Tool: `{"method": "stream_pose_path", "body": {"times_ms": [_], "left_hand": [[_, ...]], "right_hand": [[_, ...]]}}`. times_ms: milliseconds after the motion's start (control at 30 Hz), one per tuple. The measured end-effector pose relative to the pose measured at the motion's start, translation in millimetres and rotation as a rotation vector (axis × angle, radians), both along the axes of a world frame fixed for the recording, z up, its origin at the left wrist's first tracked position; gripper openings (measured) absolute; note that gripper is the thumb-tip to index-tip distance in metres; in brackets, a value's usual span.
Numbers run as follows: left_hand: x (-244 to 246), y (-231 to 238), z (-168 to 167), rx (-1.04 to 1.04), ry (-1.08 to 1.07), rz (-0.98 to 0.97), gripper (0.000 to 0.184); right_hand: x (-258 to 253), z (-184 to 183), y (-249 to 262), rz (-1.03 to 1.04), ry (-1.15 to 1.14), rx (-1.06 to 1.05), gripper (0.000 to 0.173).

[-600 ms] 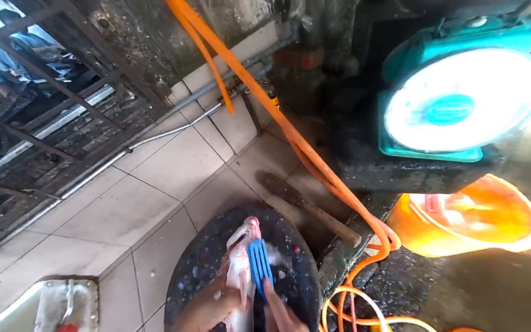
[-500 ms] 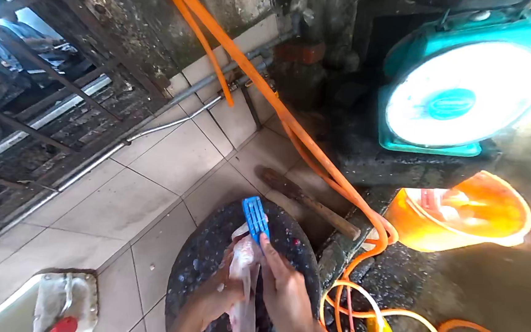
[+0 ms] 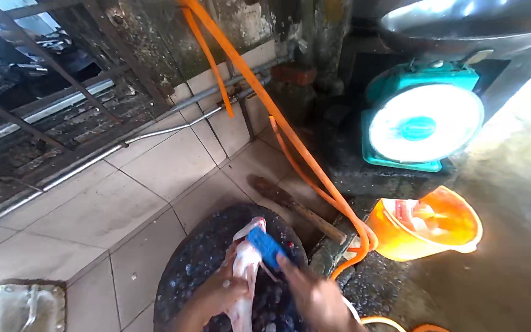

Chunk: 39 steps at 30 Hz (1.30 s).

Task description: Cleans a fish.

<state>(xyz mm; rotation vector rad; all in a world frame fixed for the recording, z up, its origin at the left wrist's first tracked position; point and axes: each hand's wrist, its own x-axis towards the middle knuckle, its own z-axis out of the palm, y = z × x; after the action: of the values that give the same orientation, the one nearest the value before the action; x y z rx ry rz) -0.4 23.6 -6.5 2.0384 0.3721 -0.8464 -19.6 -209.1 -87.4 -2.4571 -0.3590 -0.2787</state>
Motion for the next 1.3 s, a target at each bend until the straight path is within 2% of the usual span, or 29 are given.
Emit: {"method": "stream_pose_path", "body": {"times_ms": [67,133,200,267,333,400,467,567,667,700,800,867,900,1000,1200,1300], "left_hand": [[-1.7,-6.9,4.4,-0.013,0.002,-0.002,0.073],[0.1,-7.3,6.8,-0.004,0.001,0.006,0.078],[-0.5,-5.9,1.6,0.02,-0.011,-0.019,0.083],[-0.5,-9.2,-5.3,0.054,-0.025,-0.052,0.093],[4.7,-11.9,-7.8,0.114,-0.016,-0.099,0.107],[5.4,-11.4,-12.1,0.138,0.005,-0.114,0.111],[4.3,-9.0,-20.7,0.134,0.01,-0.125,0.108],[4.8,-4.3,-27.7,0.133,-0.022,-0.148,0.106],[0.4,-21.8,-16.1,0.234,-0.013,-0.162,0.121],[0.2,-31.0,-8.8,0.29,-0.01,-0.152,0.123],[-10.4,-55.3,-1.2,0.433,-0.024,-0.102,0.112],[-20.2,-64.7,-10.0,0.512,-0.065,-0.097,0.108],[-22.0,-67.0,-12.3,0.529,-0.083,-0.101,0.107],[-20.3,-66.5,-15.0,0.541,-0.071,-0.112,0.108],[-17.2,-56.0,-7.2,0.51,-0.031,-0.148,0.105],[-9.3,-47.0,2.9,0.42,-0.023,-0.154,0.11]], "right_hand": [[35.3,-8.6,-19.3,0.037,-0.202,-0.13,0.042],[40.9,5.4,-24.5,0.149,-0.286,-0.138,0.039],[33.5,9.8,-35.5,0.202,-0.179,-0.202,0.04],[44.4,15.5,-57.4,0.188,0.025,-0.259,0.041],[50.6,28.9,-66.9,0.284,0.094,-0.189,0.04],[48.4,35.9,-70.3,0.364,0.224,-0.201,0.041],[59.6,39.8,-78.5,0.33,0.353,-0.249,0.043],[50.4,43.4,-72.1,0.328,0.279,-0.145,0.042],[55.9,63.1,-76.2,0.21,0.531,-0.332,0.047],[58.0,72.0,-75.9,0.209,0.546,-0.341,0.048],[42.3,90.5,-72.1,0.295,0.569,-0.393,0.046],[47.8,96.1,-75.4,0.244,0.705,-0.544,0.048],[50.1,98.4,-76.6,0.238,0.76,-0.555,0.049],[44.1,90.7,-74.7,0.287,0.748,-0.436,0.049],[36.2,80.0,-76.7,0.259,0.72,-0.367,0.048],[32.4,77.6,-74.8,0.227,0.667,-0.332,0.048]]}}
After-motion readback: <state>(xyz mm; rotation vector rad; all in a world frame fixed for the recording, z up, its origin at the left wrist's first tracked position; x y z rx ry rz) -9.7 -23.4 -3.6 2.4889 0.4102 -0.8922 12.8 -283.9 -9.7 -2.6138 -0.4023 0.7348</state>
